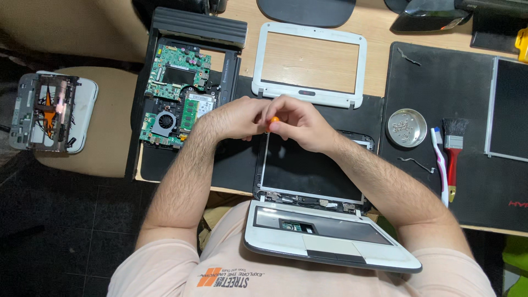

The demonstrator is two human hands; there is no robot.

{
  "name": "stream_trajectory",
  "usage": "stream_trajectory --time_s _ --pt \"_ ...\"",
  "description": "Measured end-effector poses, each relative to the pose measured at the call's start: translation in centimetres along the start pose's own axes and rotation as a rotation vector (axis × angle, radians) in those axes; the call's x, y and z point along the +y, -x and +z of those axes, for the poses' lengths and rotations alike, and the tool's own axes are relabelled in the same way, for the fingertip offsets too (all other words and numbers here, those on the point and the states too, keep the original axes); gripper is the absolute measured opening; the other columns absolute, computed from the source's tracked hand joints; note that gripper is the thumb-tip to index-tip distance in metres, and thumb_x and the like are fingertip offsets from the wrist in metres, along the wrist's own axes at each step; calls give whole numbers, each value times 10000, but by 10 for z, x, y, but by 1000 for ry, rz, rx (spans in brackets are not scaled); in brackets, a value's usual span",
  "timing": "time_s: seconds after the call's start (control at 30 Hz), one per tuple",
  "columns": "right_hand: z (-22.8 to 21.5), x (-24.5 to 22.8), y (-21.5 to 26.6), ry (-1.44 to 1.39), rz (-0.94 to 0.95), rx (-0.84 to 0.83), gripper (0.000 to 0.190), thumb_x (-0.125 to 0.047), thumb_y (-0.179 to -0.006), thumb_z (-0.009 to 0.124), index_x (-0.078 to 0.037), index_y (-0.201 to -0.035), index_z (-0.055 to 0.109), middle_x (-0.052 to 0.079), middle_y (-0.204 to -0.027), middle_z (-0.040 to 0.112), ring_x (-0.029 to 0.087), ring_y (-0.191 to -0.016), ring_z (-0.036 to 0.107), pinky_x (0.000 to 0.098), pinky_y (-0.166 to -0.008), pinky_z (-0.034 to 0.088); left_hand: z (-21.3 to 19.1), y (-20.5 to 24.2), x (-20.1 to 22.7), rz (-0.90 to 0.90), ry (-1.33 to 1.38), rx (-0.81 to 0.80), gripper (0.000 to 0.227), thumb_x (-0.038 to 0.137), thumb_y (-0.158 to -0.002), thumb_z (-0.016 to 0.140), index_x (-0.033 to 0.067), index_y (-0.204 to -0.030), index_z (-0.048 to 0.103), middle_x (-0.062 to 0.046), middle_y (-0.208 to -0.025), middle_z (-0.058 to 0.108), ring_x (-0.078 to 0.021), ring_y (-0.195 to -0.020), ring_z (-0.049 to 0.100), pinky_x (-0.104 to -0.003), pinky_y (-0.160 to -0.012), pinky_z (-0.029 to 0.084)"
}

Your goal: The person disassembles a white laptop by first removing the screen bezel and then unscrewing and detaching the display panel. They proceed to remove the keyboard cover and unscrew the hard drive from its bay.

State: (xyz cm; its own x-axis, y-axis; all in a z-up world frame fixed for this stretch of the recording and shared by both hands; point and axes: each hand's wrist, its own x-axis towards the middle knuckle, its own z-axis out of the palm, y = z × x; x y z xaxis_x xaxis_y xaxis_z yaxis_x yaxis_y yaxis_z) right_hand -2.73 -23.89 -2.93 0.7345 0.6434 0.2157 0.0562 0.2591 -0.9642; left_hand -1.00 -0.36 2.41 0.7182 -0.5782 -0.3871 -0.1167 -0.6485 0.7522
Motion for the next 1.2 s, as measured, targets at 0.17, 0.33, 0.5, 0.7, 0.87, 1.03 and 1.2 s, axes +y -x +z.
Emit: stream_trajectory --time_s 0.17,0.33,0.5,0.7,0.87,1.03,1.2 --pt "-5 1 3 -2 22 -9 229 -147 -1241 690 -34 -1418 781 135 -1239 795 130 -863 717 304 -748 641 -2 3 7 -23 -6 1 137 99 -1053 776 104 -962 674 -89 -742 833 -214 -562 807 -348 -606 687" --pt "-10 17 3 -54 27 37 272 -47 -1124 873 -21 -1341 713 136 -1129 807 113 -770 696 275 -723 621 1 -2 -5 -7 1 -9 69 75 -1043 748 97 -982 724 -111 -779 851 -222 -561 813 -353 -596 684" --pt "-11 15 5 -39 26 13 336 -208 -1279 638 -24 -1533 759 149 -1221 808 123 -817 695 313 -761 614 -1 4 6 -37 -16 -11 95 97 -1058 772 105 -1015 688 -97 -828 852 -215 -582 821 -355 -612 697" --pt "-5 -4 2 12 -13 10 146 -99 -1246 698 -81 -1338 809 120 -1265 801 102 -777 718 306 -755 636 1 1 2 -27 -5 -7 97 88 -1062 780 74 -1001 707 -98 -816 851 -232 -573 815 -370 -606 694" --pt "-6 14 3 -86 48 21 270 -129 -1221 726 -32 -1473 721 99 -1204 779 103 -899 696 283 -796 623 2 -3 -8 -23 -2 -3 28 71 -1053 750 93 -1042 737 -100 -832 848 -220 -575 815 -357 -607 701" --pt "-6 2 2 15 -18 21 164 -124 -1254 696 -81 -1367 805 109 -1318 784 80 -789 678 283 -768 618 1 -1 0 -9 0 -6 56 83 -1058 783 56 -1058 734 -101 -827 842 -227 -564 809 -362 -599 687" --pt "-14 26 5 -94 21 15 343 -107 -1202 758 -7 -1510 646 143 -1268 800 113 -818 695 294 -783 617 3 -5 -8 5 -11 -9 67 52 -1031 760 76 -1093 769 -89 -821 840 -226 -574 826 -353 -606 697"
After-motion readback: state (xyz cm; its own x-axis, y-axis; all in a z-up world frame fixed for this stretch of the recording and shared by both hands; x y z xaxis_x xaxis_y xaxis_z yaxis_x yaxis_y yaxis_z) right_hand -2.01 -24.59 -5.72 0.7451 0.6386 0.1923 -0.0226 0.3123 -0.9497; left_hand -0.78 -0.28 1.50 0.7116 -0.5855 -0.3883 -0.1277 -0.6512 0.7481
